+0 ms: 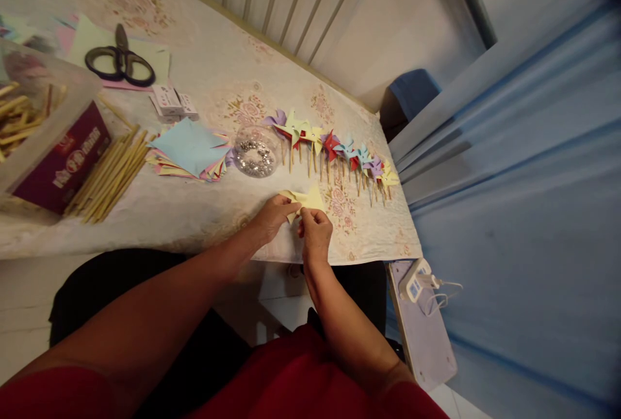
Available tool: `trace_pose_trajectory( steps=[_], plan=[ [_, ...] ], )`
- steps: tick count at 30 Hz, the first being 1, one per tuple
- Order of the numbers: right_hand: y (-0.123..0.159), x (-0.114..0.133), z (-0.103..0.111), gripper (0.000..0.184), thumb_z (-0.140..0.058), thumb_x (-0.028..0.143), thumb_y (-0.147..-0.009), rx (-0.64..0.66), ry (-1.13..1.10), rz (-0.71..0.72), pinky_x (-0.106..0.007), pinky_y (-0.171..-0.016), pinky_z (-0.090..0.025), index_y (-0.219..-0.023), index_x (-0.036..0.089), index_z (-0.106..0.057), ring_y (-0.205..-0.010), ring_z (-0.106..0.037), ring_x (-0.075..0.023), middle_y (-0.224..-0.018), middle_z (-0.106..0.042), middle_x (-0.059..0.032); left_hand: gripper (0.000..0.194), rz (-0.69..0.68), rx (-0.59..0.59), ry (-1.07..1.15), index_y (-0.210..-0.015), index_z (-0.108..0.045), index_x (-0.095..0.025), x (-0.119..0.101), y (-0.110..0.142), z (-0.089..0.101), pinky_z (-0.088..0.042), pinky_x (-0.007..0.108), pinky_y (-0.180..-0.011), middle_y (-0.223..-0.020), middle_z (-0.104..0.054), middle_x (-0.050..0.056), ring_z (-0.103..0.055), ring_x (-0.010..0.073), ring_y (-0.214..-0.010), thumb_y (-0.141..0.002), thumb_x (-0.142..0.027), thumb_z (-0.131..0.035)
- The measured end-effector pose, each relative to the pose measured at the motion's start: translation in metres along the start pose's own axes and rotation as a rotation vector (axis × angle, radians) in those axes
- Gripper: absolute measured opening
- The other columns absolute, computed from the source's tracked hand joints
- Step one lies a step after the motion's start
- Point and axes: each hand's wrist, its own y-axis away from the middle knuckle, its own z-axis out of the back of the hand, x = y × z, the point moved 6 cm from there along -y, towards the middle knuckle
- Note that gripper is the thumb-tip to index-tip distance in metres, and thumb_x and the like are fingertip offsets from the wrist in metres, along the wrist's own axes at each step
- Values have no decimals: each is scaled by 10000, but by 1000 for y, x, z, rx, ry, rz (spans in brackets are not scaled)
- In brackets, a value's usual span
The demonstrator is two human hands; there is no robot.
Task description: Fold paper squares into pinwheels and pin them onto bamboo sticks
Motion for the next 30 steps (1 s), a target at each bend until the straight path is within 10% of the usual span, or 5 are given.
trace_pose_trajectory(
  steps=[7, 14, 23, 30],
  plan=[
    [3, 2, 5, 217, -646, 410, -763, -8, 39, 5, -232, -442, -320, -717, 202, -610, -422, -437, -98, -513, -521, 70, 185, -26, 33, -17, -759, -650, -133, 0, -1, -1, -406, 232, -570, -701, -650, 11, -561, 123, -621, -655, -273, -710],
    [-14, 20, 54, 238, -655, 416, -758, -203, 81, 155, -230, -544, -388, -802, 183, -637, -542, -462, -95, -660, -580, 45, 189, 2, 55, -14, -781, -665, -137, -6, -5, 1, -386, 226, -581, -708, -654, 17, -560, 116, -619, -633, -243, -716],
    [-21, 11, 22, 392, -823, 424, -580, 461, -210, -270, -275, -654, -496, -835, 148, -709, -641, -624, -151, -749, -722, -38, 158, 125, 287, -170, -685, -675, -152, -6, -1, -1, -364, 223, -516, -641, -644, 32, -542, 127, -556, -612, -281, -728],
    [-19, 6, 14, 376, -833, 354, -510, 443, -165, -298, -270, -595, -491, -793, 138, -712, -576, -621, -150, -724, -738, -48, 147, 138, 291, -196, -697, -700, -156, -10, 0, -3, -360, 220, -488, -660, -684, 43, -540, 129, -526, -563, -212, -717]
  ],
)
